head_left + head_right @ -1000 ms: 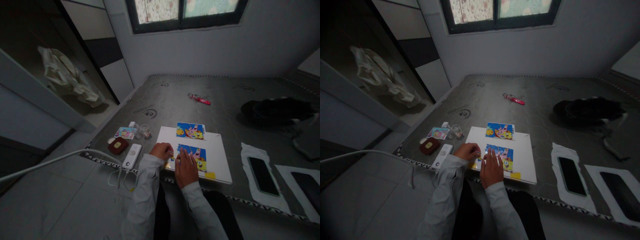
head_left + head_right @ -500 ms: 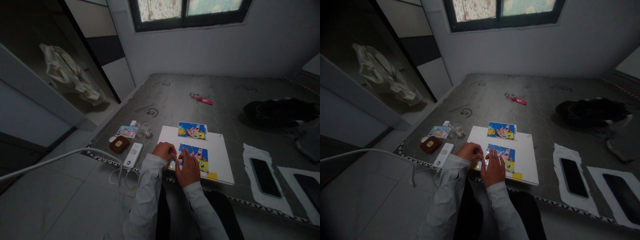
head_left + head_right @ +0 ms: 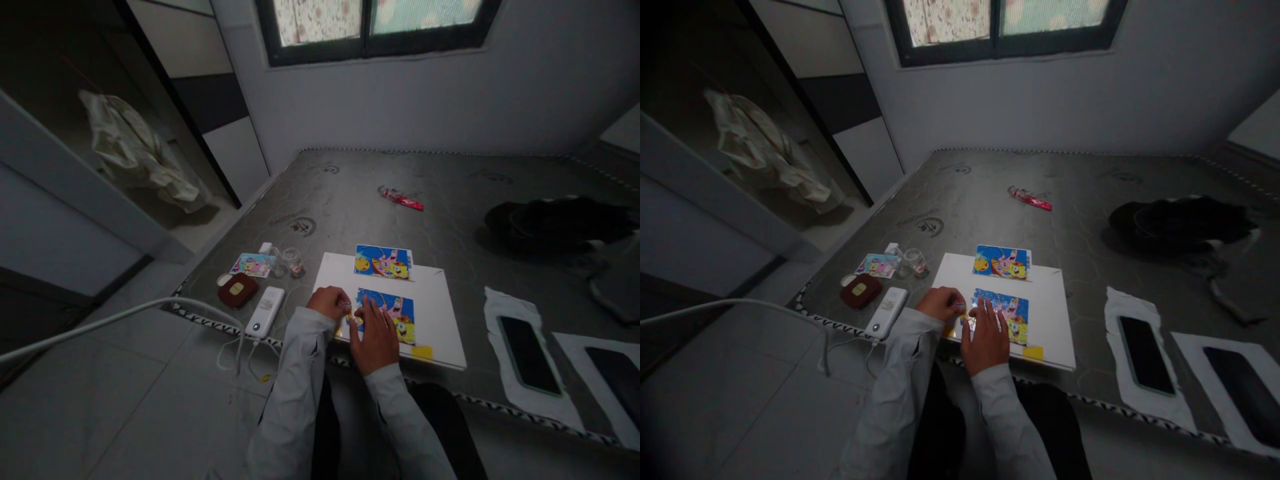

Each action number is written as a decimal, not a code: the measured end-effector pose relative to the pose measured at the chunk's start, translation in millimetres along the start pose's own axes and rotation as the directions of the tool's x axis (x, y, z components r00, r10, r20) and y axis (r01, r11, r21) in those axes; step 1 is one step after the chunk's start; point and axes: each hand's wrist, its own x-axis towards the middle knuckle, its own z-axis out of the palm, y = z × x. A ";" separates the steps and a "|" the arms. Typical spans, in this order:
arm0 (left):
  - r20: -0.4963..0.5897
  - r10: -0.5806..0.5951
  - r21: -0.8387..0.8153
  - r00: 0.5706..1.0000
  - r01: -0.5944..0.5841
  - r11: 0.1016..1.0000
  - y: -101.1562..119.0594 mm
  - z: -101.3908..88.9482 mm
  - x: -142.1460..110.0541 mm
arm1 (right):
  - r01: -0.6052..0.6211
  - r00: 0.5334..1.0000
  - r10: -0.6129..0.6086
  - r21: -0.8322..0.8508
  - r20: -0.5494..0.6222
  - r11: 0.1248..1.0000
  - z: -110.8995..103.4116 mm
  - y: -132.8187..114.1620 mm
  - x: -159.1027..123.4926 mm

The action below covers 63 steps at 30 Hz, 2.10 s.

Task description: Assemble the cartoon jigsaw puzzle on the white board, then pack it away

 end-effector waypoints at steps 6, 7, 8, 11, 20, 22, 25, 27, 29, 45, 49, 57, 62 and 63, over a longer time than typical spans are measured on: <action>0.029 0.067 -0.030 0.997 -0.066 0.997 0.4 -3.9 -1.6 | 0.004 1.000 -0.004 0.010 0.008 1.000 -0.3 0.6 0.2; 0.034 0.084 -0.035 0.996 -0.083 0.996 1.0 -5.1 -2.1 | 0.000 1.000 -0.001 0.009 0.012 1.000 -0.1 0.8 0.3; 0.038 0.096 -0.035 0.995 -0.095 0.995 1.8 -6.5 -2.8 | -0.002 1.000 0.002 0.008 0.015 1.000 -0.1 1.0 0.4; 0.039 0.120 -0.005 0.992 -0.119 0.993 6.2 -11.6 -5.7 | 0.000 1.000 -0.001 0.011 0.017 1.000 0.1 1.9 0.8; -0.090 0.137 -0.005 0.986 -0.138 0.990 15.8 -24.9 -13.2 | 0.003 0.999 -0.004 0.028 0.045 1.000 -1.4 1.6 -0.6; -0.084 0.115 -0.020 0.990 -0.117 0.993 13.5 -21.9 -10.8 | -0.024 0.998 0.021 0.045 0.060 0.999 -3.3 0.0 0.3; -0.053 0.112 -0.064 0.992 -0.115 0.991 11.1 -16.4 -6.5 | -0.075 0.995 0.070 0.067 0.078 0.995 -4.7 -0.7 2.2; -0.036 0.121 -0.086 0.992 -0.124 0.989 10.9 -14.0 -4.4 | -0.087 0.994 0.082 0.073 0.077 0.994 -4.2 0.4 3.2; -0.031 0.127 -0.097 0.991 -0.130 0.987 11.1 -12.6 -3.2 | -0.080 0.995 0.074 0.074 0.072 0.994 -3.4 1.7 3.7; -0.143 0.370 -0.123 0.918 -0.388 0.914 9.1 -17.8 -2.6 | -0.083 0.995 0.077 0.095 0.064 0.992 2.6 8.4 0.7; -0.222 0.227 -0.175 0.948 -0.268 0.947 0.2 -21.5 -2.8 | -0.090 0.995 0.083 0.115 0.063 0.989 1.0 7.0 1.8; -0.064 0.041 -0.227 0.997 -0.054 0.972 -7.6 -16.3 -5.2 | -0.112 0.993 0.118 0.266 -0.004 0.957 1.0 9.6 3.3; -0.008 0.063 -0.158 0.998 -0.063 0.985 -10.2 -12.6 -5.3 | -0.093 0.991 0.115 0.264 -0.070 0.960 0.7 7.4 3.1; -0.008 0.068 -0.143 0.998 -0.069 0.987 -10.1 -12.5 -5.4 | -0.091 0.990 0.116 0.261 -0.080 0.961 0.3 7.0 3.1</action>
